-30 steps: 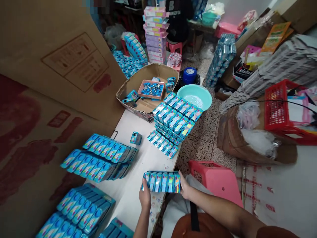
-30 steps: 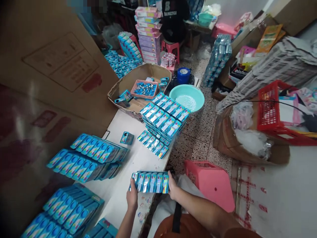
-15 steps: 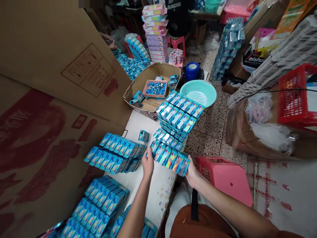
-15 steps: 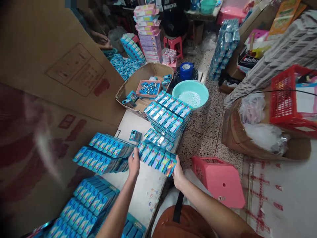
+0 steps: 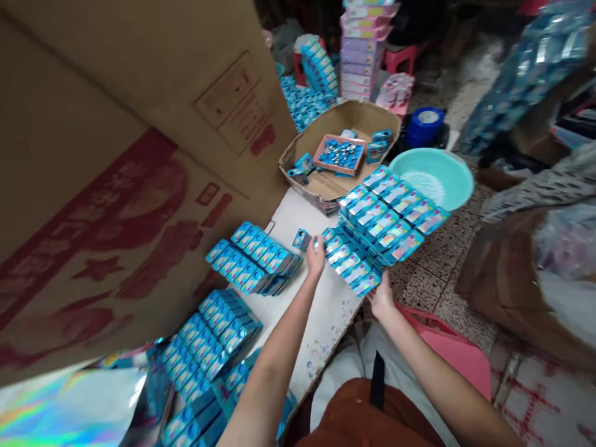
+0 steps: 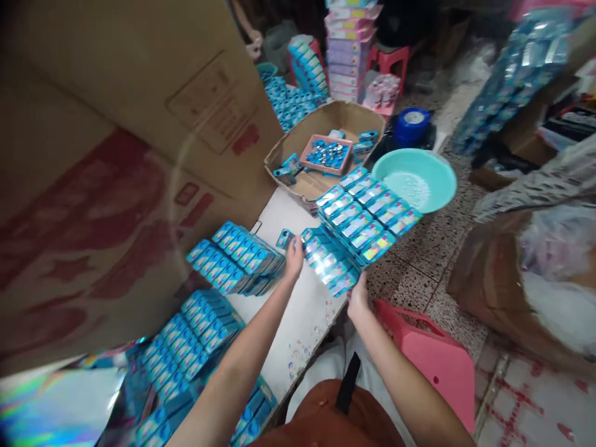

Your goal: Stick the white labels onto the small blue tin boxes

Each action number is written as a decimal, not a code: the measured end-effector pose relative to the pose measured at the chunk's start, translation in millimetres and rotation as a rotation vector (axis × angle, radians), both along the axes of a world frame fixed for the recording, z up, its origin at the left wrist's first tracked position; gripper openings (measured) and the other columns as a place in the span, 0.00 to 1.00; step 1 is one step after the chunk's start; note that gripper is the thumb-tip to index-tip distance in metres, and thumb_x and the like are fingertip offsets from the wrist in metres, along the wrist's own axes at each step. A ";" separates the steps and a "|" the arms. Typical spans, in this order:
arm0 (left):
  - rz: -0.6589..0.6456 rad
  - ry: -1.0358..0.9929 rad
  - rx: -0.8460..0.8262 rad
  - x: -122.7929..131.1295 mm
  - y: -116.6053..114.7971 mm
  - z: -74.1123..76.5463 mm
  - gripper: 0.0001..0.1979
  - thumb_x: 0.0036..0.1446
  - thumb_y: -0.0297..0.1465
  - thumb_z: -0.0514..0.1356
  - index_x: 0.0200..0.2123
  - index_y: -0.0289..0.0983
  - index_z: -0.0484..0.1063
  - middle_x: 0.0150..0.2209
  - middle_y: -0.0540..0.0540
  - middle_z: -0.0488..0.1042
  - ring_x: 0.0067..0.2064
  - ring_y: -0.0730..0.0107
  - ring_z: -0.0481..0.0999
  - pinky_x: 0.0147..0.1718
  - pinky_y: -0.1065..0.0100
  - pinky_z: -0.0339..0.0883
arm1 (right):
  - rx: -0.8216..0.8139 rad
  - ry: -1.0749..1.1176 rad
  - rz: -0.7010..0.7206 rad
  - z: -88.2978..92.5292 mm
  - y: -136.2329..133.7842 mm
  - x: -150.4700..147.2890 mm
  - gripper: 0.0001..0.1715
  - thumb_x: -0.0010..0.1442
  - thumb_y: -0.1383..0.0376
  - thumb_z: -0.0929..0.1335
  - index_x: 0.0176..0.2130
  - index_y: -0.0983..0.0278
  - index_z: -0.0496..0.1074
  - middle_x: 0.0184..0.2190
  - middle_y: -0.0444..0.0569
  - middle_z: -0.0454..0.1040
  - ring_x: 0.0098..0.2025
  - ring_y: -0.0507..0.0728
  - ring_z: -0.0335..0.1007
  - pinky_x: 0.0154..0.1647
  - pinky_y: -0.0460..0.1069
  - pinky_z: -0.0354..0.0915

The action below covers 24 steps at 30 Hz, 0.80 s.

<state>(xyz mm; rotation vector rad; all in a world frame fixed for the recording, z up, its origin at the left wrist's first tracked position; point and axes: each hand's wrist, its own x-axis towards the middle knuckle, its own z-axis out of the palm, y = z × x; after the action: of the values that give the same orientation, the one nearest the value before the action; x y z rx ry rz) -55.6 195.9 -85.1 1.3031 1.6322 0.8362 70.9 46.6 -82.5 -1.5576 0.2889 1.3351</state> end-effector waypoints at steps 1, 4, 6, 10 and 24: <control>-0.023 -0.044 -0.017 0.7 -5.4 -1.6 0.20 0.62 0.44 0.50 0.43 0.35 0.70 0.40 0.42 0.75 0.44 0.63 0.74 0.45 0.64 0.66 | -0.070 0.013 -0.017 -2.5 -1.9 0.8 0.32 0.60 0.42 0.50 0.44 0.54 0.69 0.42 0.46 0.76 0.39 0.54 0.74 0.37 0.49 0.69; -0.056 -0.089 0.020 6.6 -17.0 -2.7 0.22 0.61 0.45 0.50 0.48 0.34 0.68 0.48 0.39 0.72 0.50 0.62 0.71 0.52 0.62 0.62 | -0.177 0.048 0.030 -5.4 -3.4 3.5 0.26 0.61 0.48 0.51 0.39 0.55 0.69 0.39 0.47 0.77 0.36 0.53 0.74 0.38 0.49 0.69; -0.076 -0.054 0.065 11.4 -19.7 -0.2 0.25 0.58 0.45 0.54 0.52 0.33 0.65 0.53 0.35 0.68 0.55 0.59 0.67 0.56 0.61 0.58 | -0.181 0.072 0.087 -4.4 -2.8 7.1 0.23 0.62 0.53 0.51 0.36 0.56 0.68 0.35 0.47 0.76 0.34 0.53 0.74 0.40 0.50 0.69; -0.121 -0.036 0.109 9.3 -26.2 7.3 0.31 0.57 0.45 0.56 0.58 0.34 0.59 0.58 0.34 0.63 0.60 0.56 0.61 0.60 0.57 0.53 | -0.134 0.114 0.196 -0.2 -6.2 18.6 0.20 0.62 0.57 0.53 0.33 0.58 0.68 0.33 0.50 0.76 0.37 0.55 0.75 0.45 0.52 0.69; 0.658 0.239 0.021 -136.8 -141.7 -38.5 0.22 0.52 0.39 0.62 0.48 0.36 0.64 0.46 0.38 0.69 0.52 0.56 0.68 0.53 0.54 0.59 | 0.079 -0.246 0.861 -22.3 -7.1 -60.9 0.26 0.43 0.51 0.72 0.39 0.64 0.73 0.39 0.52 0.77 0.41 0.59 0.74 0.43 0.52 0.68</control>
<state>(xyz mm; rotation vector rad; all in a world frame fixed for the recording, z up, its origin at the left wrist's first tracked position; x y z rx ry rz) -192.3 54.3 -123.6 0.8978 2.3024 1.1084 10.0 39.6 -104.8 -1.8319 -0.6553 1.7245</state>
